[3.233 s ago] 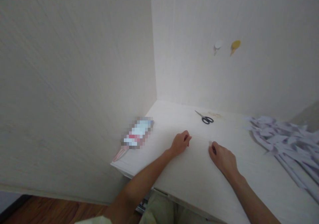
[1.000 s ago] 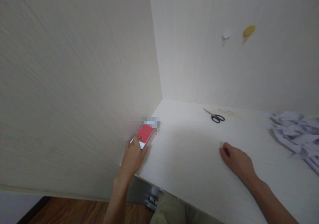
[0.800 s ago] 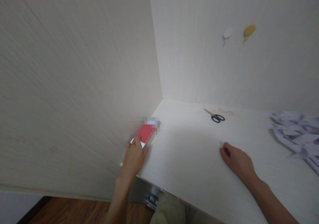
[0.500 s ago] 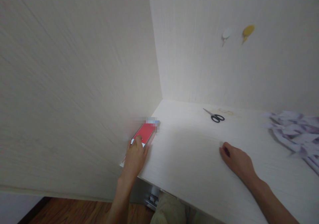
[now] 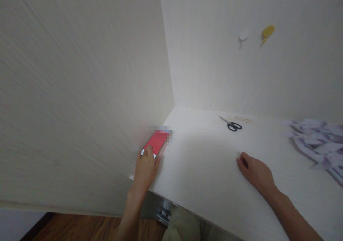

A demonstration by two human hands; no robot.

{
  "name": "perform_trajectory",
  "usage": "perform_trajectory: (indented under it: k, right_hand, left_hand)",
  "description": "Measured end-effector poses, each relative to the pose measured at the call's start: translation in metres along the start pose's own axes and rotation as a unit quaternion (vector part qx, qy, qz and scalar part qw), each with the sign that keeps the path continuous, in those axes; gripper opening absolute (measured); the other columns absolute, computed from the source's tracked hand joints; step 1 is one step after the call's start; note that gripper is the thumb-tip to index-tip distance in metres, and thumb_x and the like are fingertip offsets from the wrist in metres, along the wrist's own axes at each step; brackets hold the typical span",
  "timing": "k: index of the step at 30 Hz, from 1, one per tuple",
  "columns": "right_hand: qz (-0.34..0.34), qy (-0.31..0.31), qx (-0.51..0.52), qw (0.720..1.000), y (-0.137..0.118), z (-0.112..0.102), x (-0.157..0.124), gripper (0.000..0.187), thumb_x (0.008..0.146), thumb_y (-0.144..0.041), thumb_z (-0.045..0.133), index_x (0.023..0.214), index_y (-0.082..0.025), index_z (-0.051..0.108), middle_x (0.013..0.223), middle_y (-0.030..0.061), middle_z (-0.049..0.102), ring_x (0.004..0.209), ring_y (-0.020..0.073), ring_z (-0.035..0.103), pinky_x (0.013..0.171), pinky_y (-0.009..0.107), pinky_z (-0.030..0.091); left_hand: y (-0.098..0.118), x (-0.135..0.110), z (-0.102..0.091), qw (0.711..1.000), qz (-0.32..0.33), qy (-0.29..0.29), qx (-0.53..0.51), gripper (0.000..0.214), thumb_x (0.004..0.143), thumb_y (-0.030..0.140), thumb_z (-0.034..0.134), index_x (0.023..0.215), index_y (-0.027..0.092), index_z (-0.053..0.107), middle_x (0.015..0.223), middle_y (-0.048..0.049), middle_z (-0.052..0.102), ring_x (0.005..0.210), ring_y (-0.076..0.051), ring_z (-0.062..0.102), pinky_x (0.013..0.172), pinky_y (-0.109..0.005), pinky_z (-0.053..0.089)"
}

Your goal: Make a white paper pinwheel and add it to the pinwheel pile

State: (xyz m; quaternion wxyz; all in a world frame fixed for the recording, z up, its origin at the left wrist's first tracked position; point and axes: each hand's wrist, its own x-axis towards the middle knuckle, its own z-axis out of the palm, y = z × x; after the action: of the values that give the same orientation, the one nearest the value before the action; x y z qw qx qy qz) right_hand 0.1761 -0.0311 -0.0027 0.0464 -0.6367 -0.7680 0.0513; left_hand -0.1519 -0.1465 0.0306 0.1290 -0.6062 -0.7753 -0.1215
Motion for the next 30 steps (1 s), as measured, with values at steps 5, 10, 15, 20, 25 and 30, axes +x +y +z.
perform_trajectory:
  k: [5, 10, 15, 20, 25, 30]
  right_hand:
    - [0.004, -0.001, 0.005, 1.000, 0.0002, 0.0010, 0.0003, 0.025, 0.082, -0.036, 0.030, 0.071, -0.020, 0.046, 0.066, 0.0042, 0.059, 0.059, 0.0172, 0.055, 0.047, 0.024, 0.026]
    - [0.001, -0.005, 0.009, 1.000, 0.0020, 0.0017, 0.0005, 0.026, 0.082, -0.038, 0.028, 0.070, -0.021, 0.043, 0.066, 0.0042, 0.059, 0.061, 0.0181, 0.055, 0.047, 0.024, 0.026]
    - [0.000, -0.003, 0.010, 1.000, 0.0034, 0.0028, 0.0015, 0.025, 0.082, -0.037, 0.029, 0.068, -0.021, 0.042, 0.065, 0.0043, 0.059, 0.060, 0.0178, 0.054, 0.047, 0.024, 0.025]
    - [-0.002, -0.001, 0.016, 1.000, 0.0054, 0.0048, 0.0024, 0.026, 0.081, -0.037, 0.029, 0.068, -0.020, 0.043, 0.064, 0.0039, 0.058, 0.058, 0.0169, 0.053, 0.047, 0.024, 0.024]
    - [-0.012, 0.010, 0.017, 1.000, 0.0055, 0.0047, 0.0009, 0.024, 0.081, -0.036, 0.030, 0.067, -0.020, 0.041, 0.064, 0.0034, 0.057, 0.058, 0.0158, 0.052, 0.047, 0.023, 0.023]
    - [-0.018, 0.013, 0.027, 0.999, 0.0042, 0.0007, -0.0002, 0.024, 0.082, -0.037, 0.029, 0.067, -0.021, 0.040, 0.064, 0.0027, 0.057, 0.058, 0.0160, 0.051, 0.048, 0.023, 0.024]
  left_hand:
    - [0.0006, 0.0000, -0.0015, 1.000, 0.000, -0.010, 0.008, 0.019, 0.081, 0.023, 0.037, 0.097, 0.013, 0.037, 0.095, -0.0132, 0.059, 0.096, -0.022, 0.055, 0.088, -0.041, 0.036]
    - [0.0014, 0.0009, -0.0028, 1.000, -0.004, -0.025, 0.016, 0.020, 0.081, 0.023, 0.037, 0.098, 0.012, 0.037, 0.095, -0.0130, 0.059, 0.097, -0.022, 0.054, 0.089, -0.040, 0.035]
    - [0.0014, 0.0012, -0.0040, 1.000, 0.001, -0.012, 0.011, 0.017, 0.080, 0.023, 0.038, 0.094, 0.013, 0.038, 0.091, -0.0127, 0.060, 0.091, -0.022, 0.057, 0.087, -0.040, 0.037]
    - [0.0017, 0.0000, -0.0052, 1.000, -0.003, -0.007, 0.002, 0.015, 0.080, 0.023, 0.039, 0.092, 0.014, 0.038, 0.092, -0.0124, 0.059, 0.091, -0.022, 0.056, 0.085, -0.039, 0.038]
    - [0.0024, 0.0001, -0.0070, 1.000, -0.014, -0.021, 0.002, 0.017, 0.080, 0.024, 0.040, 0.094, 0.014, 0.038, 0.091, -0.0119, 0.059, 0.091, -0.022, 0.056, 0.084, -0.039, 0.039]
    - [-0.0016, -0.0007, -0.0072, 1.000, -0.005, -0.028, -0.013, 0.022, 0.081, 0.027, 0.038, 0.098, 0.012, 0.036, 0.097, -0.0136, 0.057, 0.096, -0.023, 0.054, 0.088, -0.039, 0.036]
